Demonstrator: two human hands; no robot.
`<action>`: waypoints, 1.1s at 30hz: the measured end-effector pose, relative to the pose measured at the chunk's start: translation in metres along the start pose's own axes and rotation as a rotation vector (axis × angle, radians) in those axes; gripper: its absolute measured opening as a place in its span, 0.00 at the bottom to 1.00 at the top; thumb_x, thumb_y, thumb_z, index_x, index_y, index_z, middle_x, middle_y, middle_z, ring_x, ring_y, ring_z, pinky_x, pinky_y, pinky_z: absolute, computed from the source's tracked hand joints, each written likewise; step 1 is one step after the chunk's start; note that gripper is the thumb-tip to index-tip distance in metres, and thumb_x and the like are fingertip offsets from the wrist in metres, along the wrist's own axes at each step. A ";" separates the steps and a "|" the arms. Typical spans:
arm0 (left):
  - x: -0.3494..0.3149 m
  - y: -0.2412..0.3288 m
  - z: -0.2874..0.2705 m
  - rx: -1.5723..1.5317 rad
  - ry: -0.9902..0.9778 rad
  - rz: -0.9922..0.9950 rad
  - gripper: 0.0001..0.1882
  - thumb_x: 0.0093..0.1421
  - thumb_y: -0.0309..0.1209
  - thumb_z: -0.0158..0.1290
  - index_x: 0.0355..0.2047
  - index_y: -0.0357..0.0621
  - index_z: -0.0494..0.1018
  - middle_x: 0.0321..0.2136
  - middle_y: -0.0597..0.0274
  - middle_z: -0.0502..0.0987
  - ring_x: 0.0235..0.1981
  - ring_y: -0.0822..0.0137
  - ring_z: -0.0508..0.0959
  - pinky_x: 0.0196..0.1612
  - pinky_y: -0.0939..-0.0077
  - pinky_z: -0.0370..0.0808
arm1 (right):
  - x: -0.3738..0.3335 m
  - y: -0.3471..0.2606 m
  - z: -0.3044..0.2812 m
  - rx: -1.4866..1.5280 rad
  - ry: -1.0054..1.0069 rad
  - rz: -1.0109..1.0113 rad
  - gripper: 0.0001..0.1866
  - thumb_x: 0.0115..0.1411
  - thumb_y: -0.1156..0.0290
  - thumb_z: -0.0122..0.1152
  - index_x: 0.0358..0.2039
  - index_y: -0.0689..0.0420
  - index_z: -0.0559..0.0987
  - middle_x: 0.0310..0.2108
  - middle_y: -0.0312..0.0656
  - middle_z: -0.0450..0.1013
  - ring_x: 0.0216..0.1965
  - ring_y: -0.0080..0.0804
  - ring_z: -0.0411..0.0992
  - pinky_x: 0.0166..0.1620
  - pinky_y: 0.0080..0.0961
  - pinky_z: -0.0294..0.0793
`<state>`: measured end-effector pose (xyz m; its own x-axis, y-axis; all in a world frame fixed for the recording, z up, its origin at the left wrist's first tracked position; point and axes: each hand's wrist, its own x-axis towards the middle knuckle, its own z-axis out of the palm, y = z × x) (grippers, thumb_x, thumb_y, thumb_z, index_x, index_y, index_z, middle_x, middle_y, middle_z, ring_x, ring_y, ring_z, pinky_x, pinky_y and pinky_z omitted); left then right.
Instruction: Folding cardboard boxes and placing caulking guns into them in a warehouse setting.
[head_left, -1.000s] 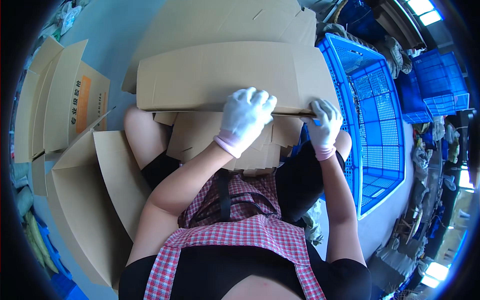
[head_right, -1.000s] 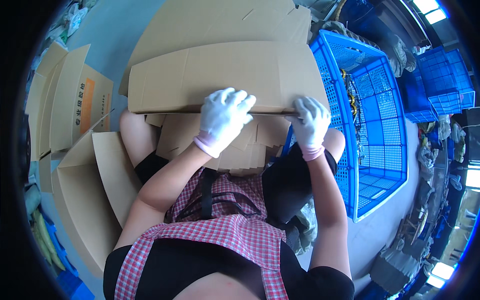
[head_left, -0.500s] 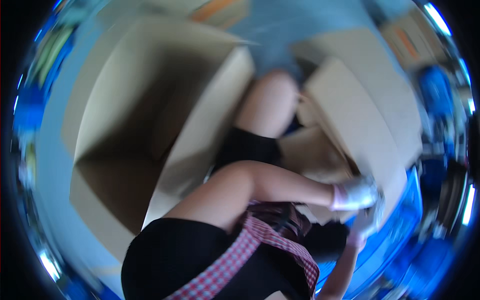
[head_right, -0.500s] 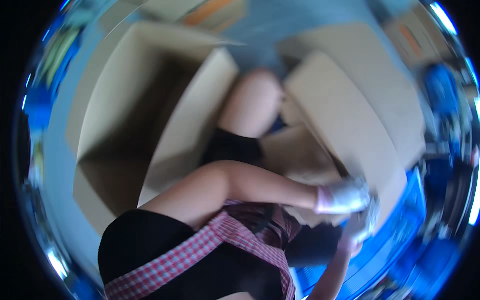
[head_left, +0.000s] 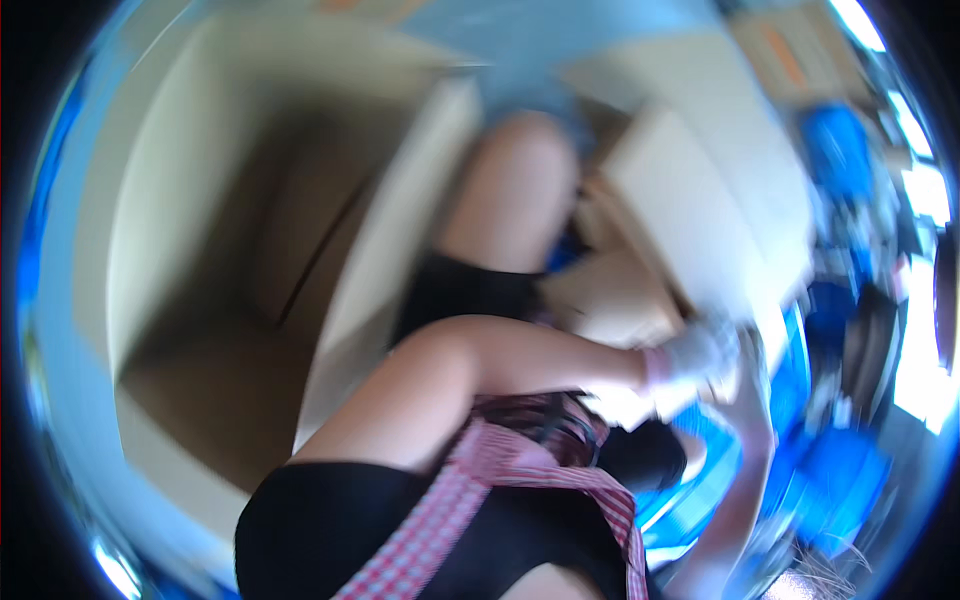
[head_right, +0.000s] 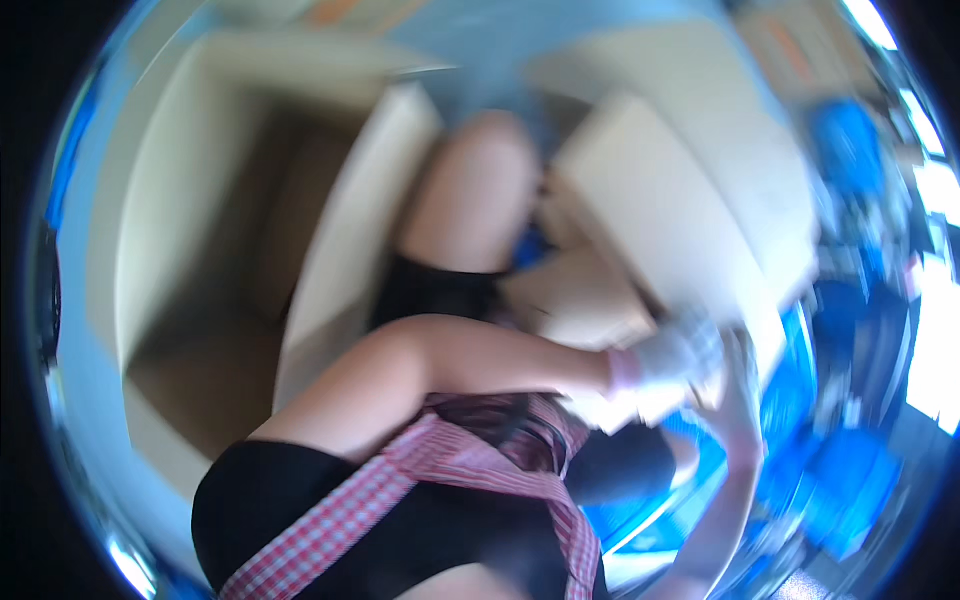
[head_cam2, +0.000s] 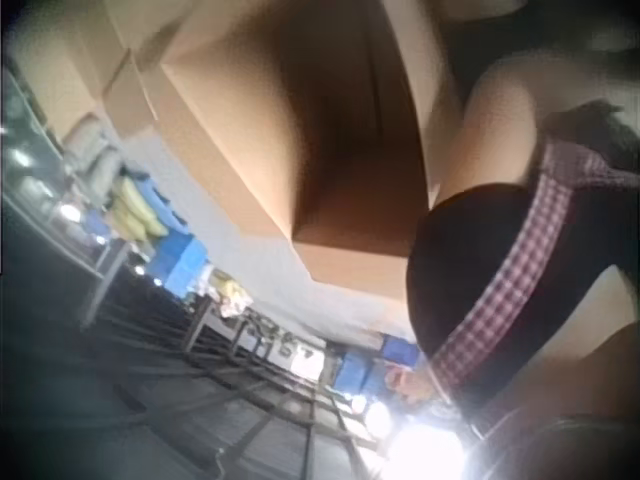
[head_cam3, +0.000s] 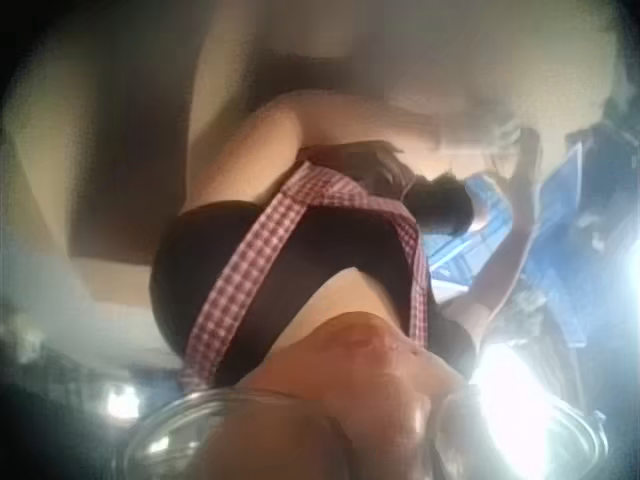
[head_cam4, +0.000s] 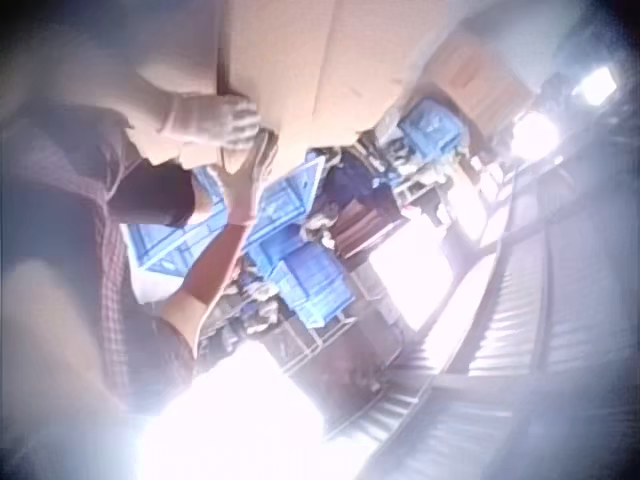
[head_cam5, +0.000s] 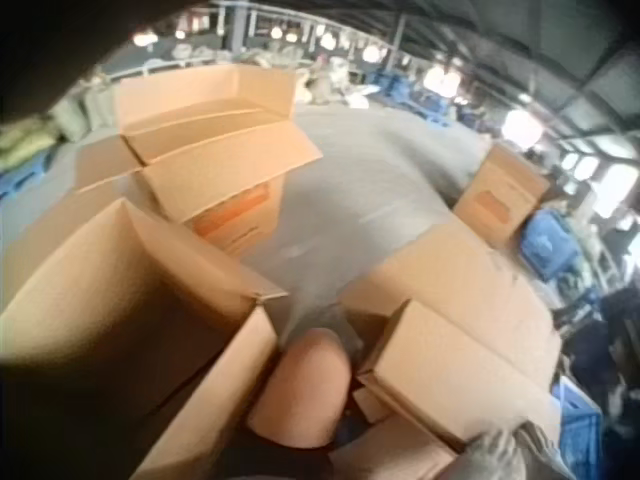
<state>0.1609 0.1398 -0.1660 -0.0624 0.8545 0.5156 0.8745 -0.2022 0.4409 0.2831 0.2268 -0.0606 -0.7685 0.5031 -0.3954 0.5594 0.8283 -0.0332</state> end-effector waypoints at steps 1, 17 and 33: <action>-0.001 -0.023 -0.035 -0.399 -0.111 0.028 0.22 0.49 0.37 0.52 0.46 0.48 0.74 0.44 0.56 0.73 0.51 0.53 0.70 0.55 0.56 0.65 | -0.009 0.006 0.006 -0.143 0.165 -0.022 0.50 0.40 0.62 0.76 0.64 0.55 0.61 0.66 0.53 0.52 0.66 0.54 0.52 0.65 0.45 0.52; 0.012 -0.001 -0.050 -0.262 0.025 0.399 0.11 0.45 0.30 0.63 0.31 0.53 0.76 0.29 0.65 0.75 0.27 0.65 0.76 0.24 0.70 0.71 | -0.108 0.066 0.075 0.851 1.002 0.911 0.25 0.62 0.63 0.58 0.56 0.62 0.71 0.39 0.47 0.76 0.38 0.31 0.75 0.45 0.25 0.73; 0.093 -0.021 -0.007 0.216 -0.384 0.287 0.33 0.59 0.51 0.50 0.61 0.49 0.64 0.65 0.45 0.54 0.68 0.42 0.48 0.67 0.47 0.45 | -0.011 0.093 0.069 0.471 0.851 0.449 0.49 0.55 0.53 0.63 0.65 0.70 0.49 0.59 0.66 0.59 0.57 0.53 0.66 0.57 0.33 0.68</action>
<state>0.1333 0.2200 -0.1219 0.3394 0.9013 0.2692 0.9123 -0.3851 0.1390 0.3651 0.2807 -0.1230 -0.3243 0.8955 0.3047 0.7686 0.4373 -0.4669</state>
